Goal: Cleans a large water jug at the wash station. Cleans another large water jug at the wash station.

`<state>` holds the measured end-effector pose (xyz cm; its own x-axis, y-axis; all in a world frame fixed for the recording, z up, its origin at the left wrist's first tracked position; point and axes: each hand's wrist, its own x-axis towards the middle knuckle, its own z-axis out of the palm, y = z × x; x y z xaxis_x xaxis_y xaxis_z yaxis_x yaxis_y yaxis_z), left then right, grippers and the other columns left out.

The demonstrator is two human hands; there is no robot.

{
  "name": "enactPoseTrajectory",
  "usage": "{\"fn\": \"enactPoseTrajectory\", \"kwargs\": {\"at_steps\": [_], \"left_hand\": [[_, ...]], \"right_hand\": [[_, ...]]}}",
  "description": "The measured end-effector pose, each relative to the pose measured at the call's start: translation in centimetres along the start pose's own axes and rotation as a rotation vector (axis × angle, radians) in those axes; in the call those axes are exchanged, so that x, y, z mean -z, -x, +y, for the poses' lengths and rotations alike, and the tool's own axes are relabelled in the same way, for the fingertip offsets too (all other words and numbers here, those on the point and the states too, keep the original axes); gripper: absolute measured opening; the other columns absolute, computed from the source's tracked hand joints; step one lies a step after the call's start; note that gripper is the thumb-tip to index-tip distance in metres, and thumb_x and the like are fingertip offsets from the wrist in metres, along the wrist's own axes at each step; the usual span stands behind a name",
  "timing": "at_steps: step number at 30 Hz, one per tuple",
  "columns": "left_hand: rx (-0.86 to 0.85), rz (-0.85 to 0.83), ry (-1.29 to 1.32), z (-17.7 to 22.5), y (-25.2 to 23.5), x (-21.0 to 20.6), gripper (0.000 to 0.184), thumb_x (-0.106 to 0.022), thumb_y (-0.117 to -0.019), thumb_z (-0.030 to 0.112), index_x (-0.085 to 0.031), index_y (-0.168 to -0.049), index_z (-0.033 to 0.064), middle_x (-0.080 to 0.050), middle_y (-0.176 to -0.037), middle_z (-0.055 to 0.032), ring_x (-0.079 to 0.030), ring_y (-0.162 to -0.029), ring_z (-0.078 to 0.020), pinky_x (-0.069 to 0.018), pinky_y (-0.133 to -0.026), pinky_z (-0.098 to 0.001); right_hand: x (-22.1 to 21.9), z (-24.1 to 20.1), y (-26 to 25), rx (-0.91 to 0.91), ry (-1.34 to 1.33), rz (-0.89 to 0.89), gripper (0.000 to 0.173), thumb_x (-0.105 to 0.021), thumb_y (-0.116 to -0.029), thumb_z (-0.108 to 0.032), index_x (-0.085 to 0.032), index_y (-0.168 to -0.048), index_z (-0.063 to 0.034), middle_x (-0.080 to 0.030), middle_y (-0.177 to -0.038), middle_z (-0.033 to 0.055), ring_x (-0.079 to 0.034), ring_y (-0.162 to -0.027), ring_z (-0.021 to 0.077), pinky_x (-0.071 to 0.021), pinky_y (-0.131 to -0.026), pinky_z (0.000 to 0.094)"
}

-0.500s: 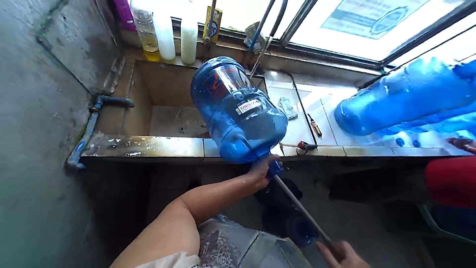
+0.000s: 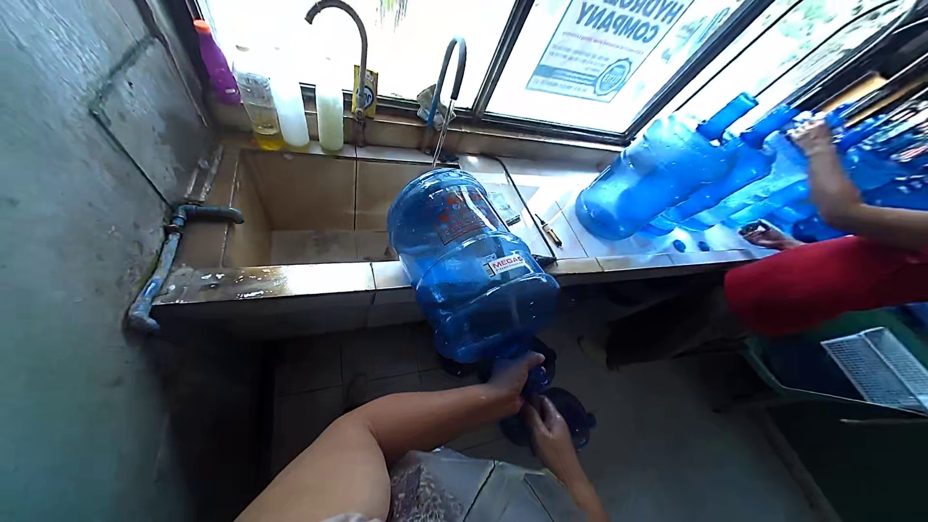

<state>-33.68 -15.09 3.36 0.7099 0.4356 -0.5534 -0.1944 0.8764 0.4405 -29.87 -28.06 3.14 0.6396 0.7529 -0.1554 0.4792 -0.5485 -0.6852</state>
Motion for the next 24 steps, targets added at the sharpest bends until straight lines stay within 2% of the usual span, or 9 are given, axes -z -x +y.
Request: {"fn": "enactPoseTrajectory", "kwargs": {"at_steps": [3,5,8,10,12,15,19,23,24], "left_hand": [[0.000,0.002,-0.095,-1.0,0.0,1.3,0.036,-0.073,-0.0925,0.016,-0.058,-0.121,-0.0016,-0.067,-0.101,-0.0157,-0.067,-0.087,-0.0229,-0.0571,-0.080,-0.0386],[0.029,-0.140,-0.082,-0.7,0.2,2.3,0.027,-0.067,-0.0957,0.013,-0.058,-0.118,0.0003,-0.068,-0.097,-0.0118,-0.068,-0.084,-0.0197,-0.0579,-0.078,-0.0356],[0.085,-0.357,0.003,-0.2,0.4,3.6,0.027,-0.056,-0.1013,0.009,-0.052,-0.127,0.0023,-0.065,-0.104,-0.0093,-0.067,-0.091,-0.0175,-0.0571,-0.084,-0.0333],[0.071,-0.230,-0.033,-0.3,0.8,3.1,0.028,-0.061,-0.0982,0.012,-0.054,-0.123,0.0026,-0.064,-0.104,-0.0111,-0.064,-0.092,-0.0189,-0.0551,-0.085,-0.0362],[0.080,-0.073,-0.086,-0.7,1.0,2.8,0.049,-0.073,-0.0948,0.025,-0.053,-0.133,0.0012,-0.063,-0.116,-0.0165,-0.064,-0.101,-0.0236,-0.0543,-0.090,-0.0405],[0.059,-0.030,-0.100,-0.7,1.4,2.7,0.042,-0.074,-0.0939,0.022,-0.057,-0.126,0.0007,-0.065,-0.108,-0.0151,-0.066,-0.092,-0.0226,-0.0565,-0.084,-0.0385],[0.021,-0.138,0.020,-1.7,1.3,3.1,0.024,-0.066,-0.0962,0.008,-0.056,-0.117,0.0020,-0.065,-0.094,-0.0099,-0.065,-0.081,-0.0174,-0.0568,-0.077,-0.0329],[0.015,-0.064,-0.147,-2.9,1.7,4.8,0.027,-0.069,-0.0929,0.007,-0.056,-0.116,-0.0006,-0.066,-0.093,-0.0105,-0.065,-0.081,-0.0174,-0.0566,-0.077,-0.0334],[0.012,-0.053,-0.165,-2.9,1.9,5.0,0.027,-0.070,-0.0916,0.006,-0.057,-0.114,-0.0011,-0.066,-0.092,-0.0107,-0.066,-0.080,-0.0178,-0.0573,-0.076,-0.0337]], "right_hand": [[1.1,-3.4,0.6,-0.162,0.284,-0.201,0.039,-0.051,-0.1073,-0.024,-0.061,-0.122,0.0099,-0.068,-0.109,0.0289,-0.067,-0.107,0.0406,-0.0487,-0.099,0.0575],[2.1,-2.3,0.7,-0.090,0.192,-0.160,0.033,-0.056,-0.1012,-0.024,-0.066,-0.109,0.0059,-0.065,-0.086,0.0192,-0.064,-0.080,0.0305,-0.0522,-0.076,0.0517],[0.4,0.9,1.1,-0.100,-0.225,-0.053,0.027,-0.056,-0.1017,-0.023,-0.064,-0.109,0.0014,-0.053,-0.066,-0.0005,-0.047,-0.049,0.0050,-0.0443,-0.046,0.0249],[-0.6,-0.1,1.5,-0.173,-0.118,-0.099,0.031,-0.050,-0.1072,-0.022,-0.058,-0.120,0.0050,-0.055,-0.075,0.0087,-0.053,-0.059,0.0146,-0.0488,-0.056,0.0326],[0.0,-2.3,1.6,-0.204,0.171,-0.222,0.037,-0.050,-0.1078,-0.022,-0.058,-0.128,0.0082,-0.067,-0.103,0.0256,-0.066,-0.095,0.0354,-0.0518,-0.089,0.0528],[0.3,-0.4,1.8,0.014,0.138,-0.088,0.033,-0.054,-0.0991,-0.025,-0.066,-0.110,0.0042,-0.064,-0.083,0.0162,-0.062,-0.076,0.0260,-0.0502,-0.072,0.0489],[-0.9,-0.5,2.5,-0.127,-0.034,-0.116,0.035,-0.053,-0.1060,-0.023,-0.061,-0.120,0.0077,-0.065,-0.093,0.0186,-0.062,-0.084,0.0239,-0.0512,-0.081,0.0454],[2.8,0.3,2.9,-0.371,-0.095,-0.555,0.023,-0.055,-0.0993,-0.025,-0.061,-0.111,-0.0054,-0.051,-0.062,0.0007,-0.049,-0.046,0.0110,-0.0466,-0.045,0.0285],[3.8,1.3,3.2,-0.419,-0.143,-0.617,0.026,-0.053,-0.0975,-0.022,-0.062,-0.115,-0.0054,-0.053,-0.063,0.0004,-0.052,-0.046,0.0119,-0.0502,-0.046,0.0295]]}}
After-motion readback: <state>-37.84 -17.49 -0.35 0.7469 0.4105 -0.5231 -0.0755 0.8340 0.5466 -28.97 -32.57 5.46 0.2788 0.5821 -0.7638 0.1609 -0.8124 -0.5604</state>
